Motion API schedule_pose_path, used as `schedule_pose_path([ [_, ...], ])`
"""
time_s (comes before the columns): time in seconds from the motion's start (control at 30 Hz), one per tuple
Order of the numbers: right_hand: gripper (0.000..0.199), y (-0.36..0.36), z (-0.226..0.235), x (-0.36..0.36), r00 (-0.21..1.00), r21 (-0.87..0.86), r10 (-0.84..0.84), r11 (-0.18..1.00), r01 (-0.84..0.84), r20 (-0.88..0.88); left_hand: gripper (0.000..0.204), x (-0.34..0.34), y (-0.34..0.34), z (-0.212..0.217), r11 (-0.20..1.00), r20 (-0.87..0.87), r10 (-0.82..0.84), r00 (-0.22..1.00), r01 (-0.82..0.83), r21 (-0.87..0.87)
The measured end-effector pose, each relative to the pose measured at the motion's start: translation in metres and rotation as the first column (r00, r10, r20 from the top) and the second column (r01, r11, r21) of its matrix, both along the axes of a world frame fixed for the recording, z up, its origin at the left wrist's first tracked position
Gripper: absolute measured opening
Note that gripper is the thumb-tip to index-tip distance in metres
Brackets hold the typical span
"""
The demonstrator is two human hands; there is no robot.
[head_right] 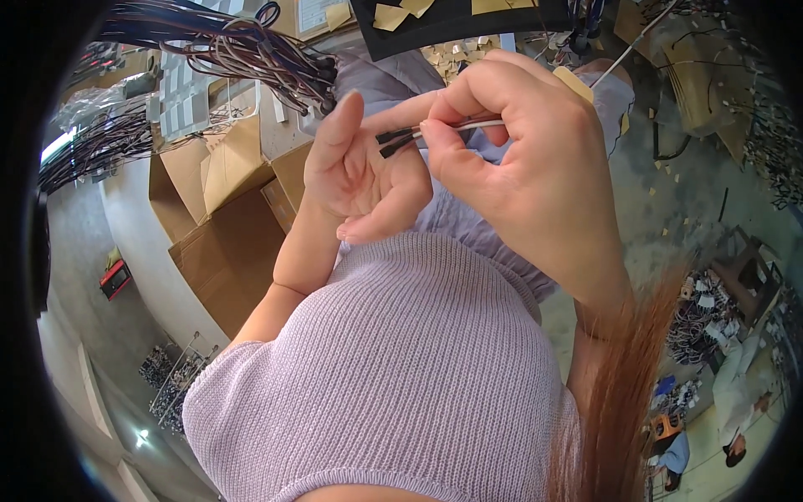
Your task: Attaching plastic connectors and foam pads to bundles of wires at a factory workbench.
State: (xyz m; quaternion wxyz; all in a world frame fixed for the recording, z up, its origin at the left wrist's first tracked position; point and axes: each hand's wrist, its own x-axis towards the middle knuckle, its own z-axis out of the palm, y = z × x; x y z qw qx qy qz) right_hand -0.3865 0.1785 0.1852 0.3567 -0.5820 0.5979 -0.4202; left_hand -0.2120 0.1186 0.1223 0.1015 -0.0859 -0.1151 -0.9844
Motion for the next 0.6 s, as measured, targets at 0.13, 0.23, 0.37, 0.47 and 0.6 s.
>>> schedule_pose_path([
  [0.13, 0.006, -0.002, -0.005, -0.001, 1.000, 0.019, -0.007, 1.000, 0.007, 0.023, 0.072, -0.003, -0.002, 0.002, 0.999, 0.074, 0.030, 0.997, -0.027, -0.047],
  [0.23, 0.006, 0.000, -0.001, 0.000, 1.000, -0.012, -0.017, 1.000, 0.017, 0.006, 0.055, -0.007, -0.002, 0.010, 0.991, 0.091, 0.115, 0.989, -0.107, -0.085],
  [0.37, 0.006, 0.003, -0.003, -0.016, 0.976, 0.086, -0.096, 0.993, 0.081, 0.193, 0.050, -0.003, -0.013, 0.014, 0.978, 0.178, 0.129, 0.976, -0.096, -0.185],
  [0.47, 0.008, 0.009, -0.008, -0.032, 0.976, 0.017, -0.085, 0.996, 0.084, 0.198, 0.051, 0.000, -0.022, 0.013, 0.981, 0.188, 0.073, 0.979, -0.037, -0.190],
  [0.6, 0.010, 0.014, -0.010, -0.033, 0.986, -0.080, -0.130, 0.987, 0.138, 0.101, 0.053, -0.002, -0.022, 0.016, 0.998, 0.177, 0.045, 0.983, -0.036, -0.049],
])
